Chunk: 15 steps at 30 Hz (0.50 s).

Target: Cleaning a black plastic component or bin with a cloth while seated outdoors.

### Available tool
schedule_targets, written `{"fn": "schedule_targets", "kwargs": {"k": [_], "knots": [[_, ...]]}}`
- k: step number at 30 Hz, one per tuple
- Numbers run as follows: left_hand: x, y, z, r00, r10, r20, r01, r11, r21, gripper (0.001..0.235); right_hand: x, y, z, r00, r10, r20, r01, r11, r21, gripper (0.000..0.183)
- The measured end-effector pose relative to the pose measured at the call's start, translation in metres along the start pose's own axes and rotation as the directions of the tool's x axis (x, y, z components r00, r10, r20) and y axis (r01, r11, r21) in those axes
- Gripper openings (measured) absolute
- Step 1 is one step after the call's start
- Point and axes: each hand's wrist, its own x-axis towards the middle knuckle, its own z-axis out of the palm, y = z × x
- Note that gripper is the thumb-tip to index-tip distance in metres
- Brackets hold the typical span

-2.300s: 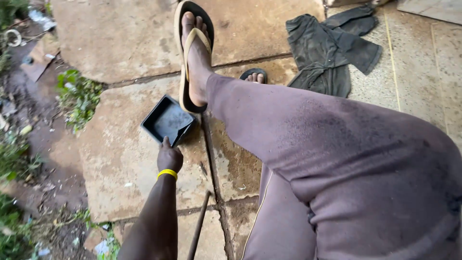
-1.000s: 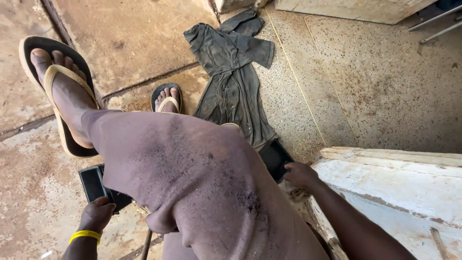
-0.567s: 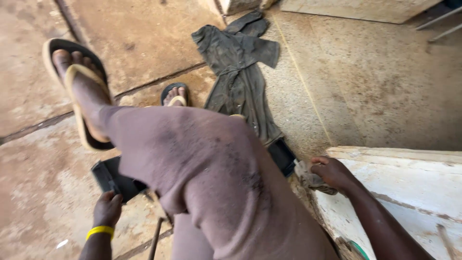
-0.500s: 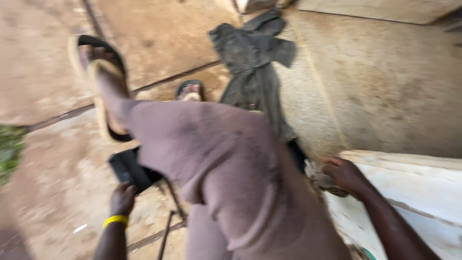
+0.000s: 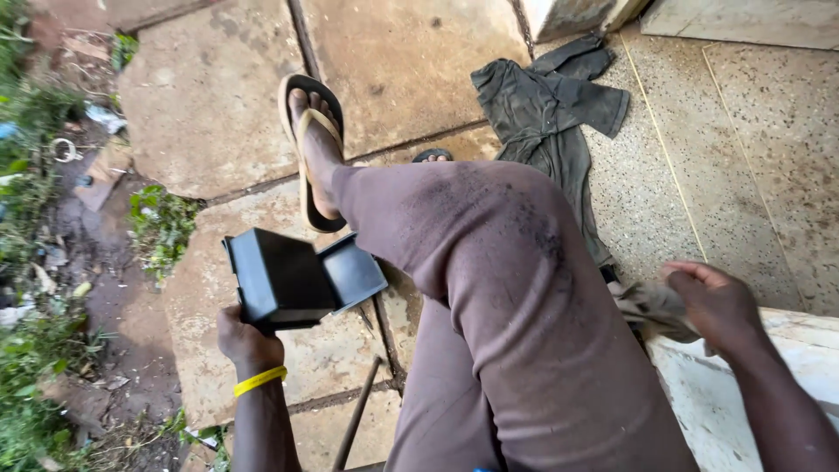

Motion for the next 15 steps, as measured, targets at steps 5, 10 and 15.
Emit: {"fn": "schedule_targets", "kwargs": {"k": [5,10,15], "knots": [[-0.105,0.078,0.098,0.989,0.047,0.143,-0.033,0.995,-0.098,0.033,0.004,0.003,-0.025,0.961,-0.277,-0.026,0.261,0.866,0.428,0.029],[-0.169,0.110,0.151,0.921,0.108,0.374,-0.023,0.974,-0.226,0.045,-0.023,-0.021,-0.043,0.911,-0.400,-0.100,0.362,0.659,0.659,0.023],[-0.200,0.117,0.169,0.861,0.211,0.463,-0.031,0.930,-0.366,0.039,-0.044,-0.028,-0.050,0.865,-0.477,-0.157,0.403,0.472,0.784,0.023]]}}
